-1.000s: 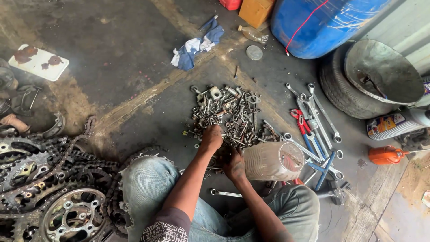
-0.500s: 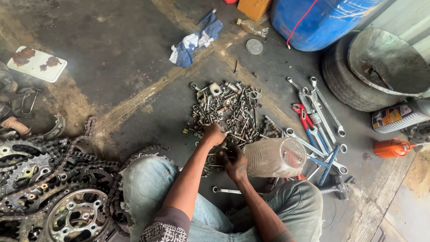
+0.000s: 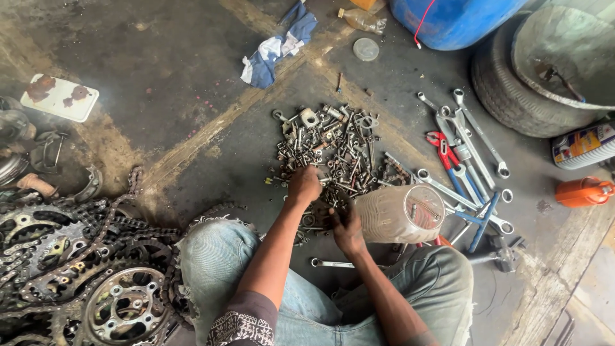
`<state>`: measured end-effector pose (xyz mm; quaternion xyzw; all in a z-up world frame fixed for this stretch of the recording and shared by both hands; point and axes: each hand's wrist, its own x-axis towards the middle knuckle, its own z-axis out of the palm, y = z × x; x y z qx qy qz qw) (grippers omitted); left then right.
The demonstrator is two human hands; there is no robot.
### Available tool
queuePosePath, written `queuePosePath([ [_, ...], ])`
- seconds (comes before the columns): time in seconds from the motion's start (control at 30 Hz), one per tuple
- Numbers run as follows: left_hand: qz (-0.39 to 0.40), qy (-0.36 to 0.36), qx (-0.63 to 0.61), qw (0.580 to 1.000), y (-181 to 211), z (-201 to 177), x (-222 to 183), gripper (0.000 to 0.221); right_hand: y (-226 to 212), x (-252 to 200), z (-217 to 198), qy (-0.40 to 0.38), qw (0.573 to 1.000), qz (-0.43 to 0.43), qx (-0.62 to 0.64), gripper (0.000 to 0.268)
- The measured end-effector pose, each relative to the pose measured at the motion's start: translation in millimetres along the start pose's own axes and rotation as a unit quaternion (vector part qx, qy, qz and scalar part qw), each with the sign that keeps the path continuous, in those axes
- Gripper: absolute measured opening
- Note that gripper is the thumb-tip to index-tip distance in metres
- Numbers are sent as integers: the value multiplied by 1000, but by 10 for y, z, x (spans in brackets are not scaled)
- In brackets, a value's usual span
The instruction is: Sorting through bolts, chain links, and metal components on the workshop floor and organizing elements into a plastic container.
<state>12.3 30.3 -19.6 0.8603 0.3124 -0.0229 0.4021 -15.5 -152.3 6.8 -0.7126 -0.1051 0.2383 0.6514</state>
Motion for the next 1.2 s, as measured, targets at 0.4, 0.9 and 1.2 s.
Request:
queuePosePath([
  [0.4,98,-39,218,970,-191,156,-66,21,-757,-493,-531,-149,982,36,-112,31],
  [0.9,175,-13,226,958,-177,53,-150,14,-182,-612,-672,-180,915,-45,-358,15],
  [1.2,175,-239,-187,937,1129,-963,-985,26,-1146,-806,-582,-37,970,-171,-169,17],
])
